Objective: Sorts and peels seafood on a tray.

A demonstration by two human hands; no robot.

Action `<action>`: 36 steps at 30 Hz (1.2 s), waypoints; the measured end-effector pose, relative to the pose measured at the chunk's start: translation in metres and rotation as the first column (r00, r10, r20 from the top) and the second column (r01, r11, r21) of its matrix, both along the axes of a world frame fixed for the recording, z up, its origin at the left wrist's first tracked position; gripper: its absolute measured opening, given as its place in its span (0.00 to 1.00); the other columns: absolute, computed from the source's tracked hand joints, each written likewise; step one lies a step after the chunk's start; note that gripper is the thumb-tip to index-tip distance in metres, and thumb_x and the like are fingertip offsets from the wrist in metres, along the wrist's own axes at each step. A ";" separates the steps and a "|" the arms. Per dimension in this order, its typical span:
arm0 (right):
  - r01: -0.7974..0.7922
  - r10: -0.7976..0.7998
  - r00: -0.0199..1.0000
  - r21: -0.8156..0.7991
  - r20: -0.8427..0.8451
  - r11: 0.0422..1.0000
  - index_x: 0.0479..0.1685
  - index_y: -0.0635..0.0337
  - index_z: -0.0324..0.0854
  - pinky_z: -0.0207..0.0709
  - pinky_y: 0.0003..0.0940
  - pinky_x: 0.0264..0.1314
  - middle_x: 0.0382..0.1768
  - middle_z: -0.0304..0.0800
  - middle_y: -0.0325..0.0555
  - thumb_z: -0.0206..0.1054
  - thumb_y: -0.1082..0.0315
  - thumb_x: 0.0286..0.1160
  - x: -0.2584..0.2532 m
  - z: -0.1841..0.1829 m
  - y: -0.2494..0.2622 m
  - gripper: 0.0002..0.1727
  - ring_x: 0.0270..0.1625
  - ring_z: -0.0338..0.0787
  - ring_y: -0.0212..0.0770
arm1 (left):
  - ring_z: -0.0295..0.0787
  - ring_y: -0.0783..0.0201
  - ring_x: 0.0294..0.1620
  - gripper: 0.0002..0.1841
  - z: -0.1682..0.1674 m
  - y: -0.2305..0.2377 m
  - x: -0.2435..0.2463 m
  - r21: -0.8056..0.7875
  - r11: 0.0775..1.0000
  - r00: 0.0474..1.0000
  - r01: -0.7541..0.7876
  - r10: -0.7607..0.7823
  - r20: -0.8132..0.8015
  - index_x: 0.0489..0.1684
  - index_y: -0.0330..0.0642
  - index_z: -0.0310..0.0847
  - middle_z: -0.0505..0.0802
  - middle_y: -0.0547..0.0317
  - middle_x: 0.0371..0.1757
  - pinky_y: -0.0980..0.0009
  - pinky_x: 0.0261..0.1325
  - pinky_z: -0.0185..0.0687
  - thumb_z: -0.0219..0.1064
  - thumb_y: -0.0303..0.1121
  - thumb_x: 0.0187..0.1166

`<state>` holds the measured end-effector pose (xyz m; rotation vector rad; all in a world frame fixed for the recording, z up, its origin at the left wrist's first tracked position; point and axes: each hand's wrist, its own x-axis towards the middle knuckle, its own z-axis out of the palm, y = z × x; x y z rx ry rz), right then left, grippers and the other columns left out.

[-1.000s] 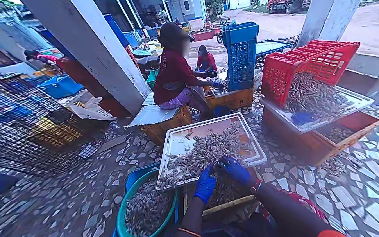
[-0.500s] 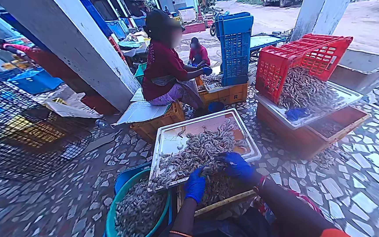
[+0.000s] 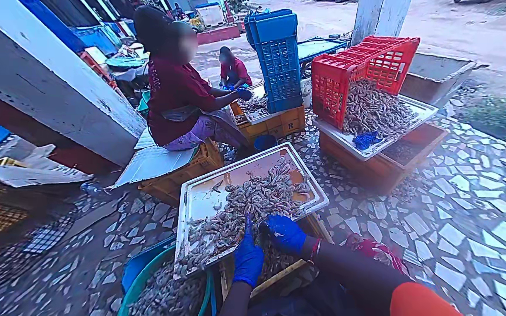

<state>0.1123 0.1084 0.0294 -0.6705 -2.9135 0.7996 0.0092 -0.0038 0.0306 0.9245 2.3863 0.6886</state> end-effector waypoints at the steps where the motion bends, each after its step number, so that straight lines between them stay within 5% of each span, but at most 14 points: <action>1: -0.002 0.004 1.000 -0.058 0.022 0.998 0.72 0.64 0.77 0.77 0.58 0.71 0.68 0.84 0.63 0.61 0.70 0.78 0.002 0.003 0.003 0.23 0.71 0.84 0.61 | 0.83 0.40 0.75 0.43 0.001 0.001 0.000 -0.046 0.998 0.998 -0.035 0.032 -0.060 0.98 0.61 0.39 0.84 0.42 0.77 0.40 0.79 0.71 0.56 0.24 0.83; 3: -0.050 0.052 0.999 -0.192 0.005 0.980 0.73 0.62 0.78 0.74 0.57 0.75 0.69 0.84 0.59 0.60 0.72 0.77 0.010 0.008 0.011 0.23 0.74 0.83 0.57 | 0.83 0.40 0.75 0.37 0.001 0.000 -0.005 -0.017 0.995 0.992 -0.100 0.099 -0.075 0.96 0.59 0.51 0.86 0.42 0.75 0.39 0.79 0.70 0.56 0.25 0.85; 6: -0.134 0.128 0.991 -0.302 -0.039 0.944 0.72 0.61 0.80 0.72 0.56 0.78 0.70 0.84 0.59 0.59 0.73 0.80 0.021 0.011 0.024 0.21 0.74 0.82 0.56 | 0.81 0.55 0.78 0.25 -0.002 -0.006 -0.019 0.264 0.950 0.980 -0.168 0.132 0.147 0.81 0.44 0.76 0.86 0.49 0.76 0.54 0.83 0.70 0.56 0.19 0.84; 9: -0.044 0.033 0.999 -0.286 -0.041 0.957 0.72 0.54 0.81 0.74 0.55 0.78 0.69 0.85 0.54 0.62 0.70 0.80 0.022 0.005 0.030 0.21 0.74 0.83 0.52 | 0.92 0.67 0.59 0.12 -0.006 -0.003 -0.019 0.431 0.865 0.939 -0.257 0.117 0.324 0.60 0.35 0.87 0.95 0.52 0.59 0.67 0.68 0.85 0.63 0.23 0.84; 13: -0.063 0.020 0.995 -0.469 -0.097 0.881 0.77 0.58 0.78 0.66 0.49 0.85 0.75 0.81 0.57 0.61 0.61 0.86 0.015 0.001 0.025 0.23 0.80 0.78 0.51 | 0.89 0.69 0.56 0.15 -0.005 0.004 -0.008 0.500 0.809 0.905 -0.310 0.090 0.416 0.63 0.31 0.83 0.93 0.50 0.56 0.71 0.66 0.82 0.54 0.23 0.88; 16: -0.095 0.061 0.993 -0.383 -0.102 0.919 0.82 0.58 0.72 0.66 0.55 0.84 0.76 0.79 0.61 0.60 0.58 0.88 0.008 -0.005 0.013 0.27 0.80 0.77 0.57 | 0.86 0.69 0.63 0.18 -0.005 0.012 0.000 0.538 0.763 0.870 -0.358 0.064 0.489 0.68 0.27 0.78 0.90 0.47 0.63 0.71 0.71 0.78 0.47 0.23 0.90; 19: -0.055 0.042 0.998 -0.243 -0.056 0.968 0.80 0.64 0.73 0.70 0.61 0.77 0.73 0.79 0.66 0.58 0.64 0.86 0.002 -0.002 0.005 0.25 0.76 0.80 0.63 | 0.86 0.69 0.63 0.18 -0.004 0.019 0.008 0.553 0.729 0.836 -0.403 0.048 0.546 0.69 0.27 0.77 0.89 0.48 0.64 0.72 0.70 0.79 0.46 0.23 0.90; 22: -0.045 0.034 0.996 -0.144 -0.082 0.989 0.79 0.59 0.75 0.72 0.64 0.72 0.70 0.83 0.63 0.59 0.66 0.82 0.000 -0.003 0.002 0.25 0.72 0.82 0.63 | 0.82 0.66 0.69 0.21 -0.003 0.019 0.011 0.531 0.708 0.810 -0.466 0.101 0.577 0.76 0.26 0.70 0.84 0.42 0.72 0.70 0.74 0.75 0.42 0.22 0.90; 26: -0.133 0.075 0.965 -0.220 -0.251 0.966 0.74 0.60 0.80 0.74 0.59 0.73 0.69 0.85 0.61 0.59 0.70 0.81 0.003 -0.009 0.005 0.23 0.71 0.85 0.59 | 0.73 0.54 0.81 0.24 0.000 0.014 0.010 0.453 0.643 0.730 -0.617 0.254 0.634 0.84 0.27 0.61 0.74 0.37 0.83 0.59 0.83 0.67 0.37 0.26 0.94; 28: -0.174 0.089 0.958 -0.303 -0.274 0.937 0.73 0.64 0.80 0.73 0.55 0.77 0.70 0.84 0.62 0.57 0.71 0.84 0.007 -0.008 0.008 0.21 0.73 0.84 0.57 | 0.77 0.57 0.74 0.22 -0.004 0.010 -0.003 0.406 0.544 0.613 -0.734 0.273 0.742 0.82 0.33 0.63 0.78 0.44 0.78 0.57 0.74 0.75 0.36 0.31 0.96; 31: -0.157 0.165 0.986 -0.192 0.024 0.969 0.71 0.61 0.80 0.76 0.60 0.71 0.67 0.86 0.58 0.59 0.61 0.86 0.013 -0.013 0.016 0.21 0.69 0.87 0.56 | 0.84 0.62 0.67 0.22 -0.005 -0.011 -0.033 0.372 0.478 0.538 -0.796 0.275 0.797 0.80 0.45 0.69 0.86 0.55 0.72 0.58 0.63 0.80 0.40 0.38 0.95; 33: -0.103 0.134 0.945 -0.118 0.300 0.988 0.65 0.64 0.82 0.77 0.69 0.60 0.65 0.85 0.62 0.66 0.59 0.78 0.017 -0.023 0.021 0.22 0.64 0.86 0.64 | 0.86 0.66 0.58 0.19 -0.008 -0.035 -0.058 0.429 0.448 0.587 -0.784 0.314 0.746 0.76 0.44 0.72 0.88 0.58 0.63 0.63 0.56 0.82 0.44 0.38 0.95; 36: 0.078 -0.017 0.922 -0.142 0.386 0.987 0.68 0.59 0.82 0.77 0.70 0.62 0.67 0.86 0.58 0.65 0.64 0.78 0.023 -0.026 0.039 0.21 0.67 0.86 0.63 | 0.87 0.72 0.50 0.17 0.003 -0.074 -0.094 0.547 0.437 0.700 -0.714 0.477 0.532 0.71 0.34 0.74 0.89 0.56 0.55 0.73 0.54 0.83 0.47 0.29 0.93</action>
